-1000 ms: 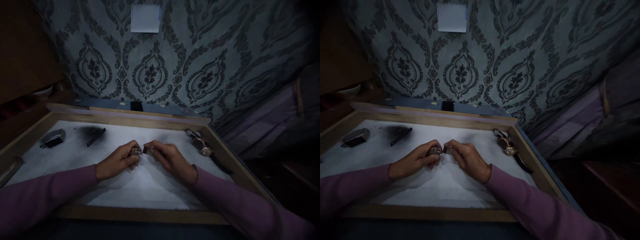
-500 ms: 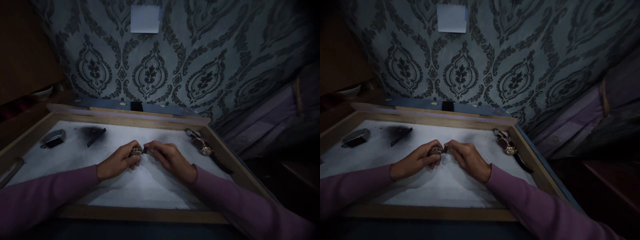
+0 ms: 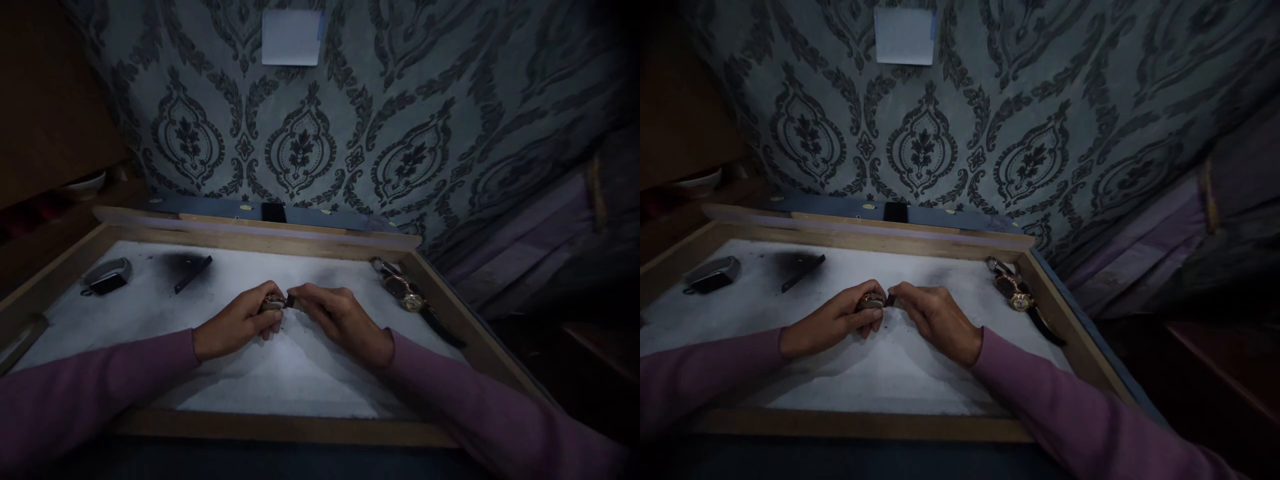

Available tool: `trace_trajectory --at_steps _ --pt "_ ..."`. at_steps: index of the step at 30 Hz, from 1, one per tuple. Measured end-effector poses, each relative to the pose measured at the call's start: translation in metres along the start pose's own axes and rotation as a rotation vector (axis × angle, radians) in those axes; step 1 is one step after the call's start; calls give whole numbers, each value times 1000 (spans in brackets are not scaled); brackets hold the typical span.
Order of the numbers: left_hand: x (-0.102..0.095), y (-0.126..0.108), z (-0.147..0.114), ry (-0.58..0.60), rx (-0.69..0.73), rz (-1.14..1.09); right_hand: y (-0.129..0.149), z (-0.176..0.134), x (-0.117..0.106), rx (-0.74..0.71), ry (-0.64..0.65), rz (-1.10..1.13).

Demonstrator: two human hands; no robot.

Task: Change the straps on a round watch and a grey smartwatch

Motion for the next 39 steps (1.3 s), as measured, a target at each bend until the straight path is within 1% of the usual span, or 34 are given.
trace_trajectory --at_steps 8,13,21,28,35,39 --pt "0 3 0 0 7 -7 -1 0 0 -37 -10 -29" --pt "0 0 0 7 -15 -2 1 -1 -1 -91 -12 -114" --pt "0 -2 0 8 -26 -2 1 -3 -2 -109 20 -257" --pt "0 1 1 9 -18 -6 -1 -4 -2 -117 23 -289" --pt "1 1 0 5 -31 -56 3 -4 -4 -197 4 -431" --pt "1 3 0 16 -46 -95 3 -5 -3 -178 14 -382"
Point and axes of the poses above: each hand's wrist, its own z-axis towards the middle knuckle, its own x-axis out of the palm, y = z × x, the point moved 1 cm from there along z, towards the middle knuckle, and after that the axes turned 6 degrees about x, right-handed, at the moved point
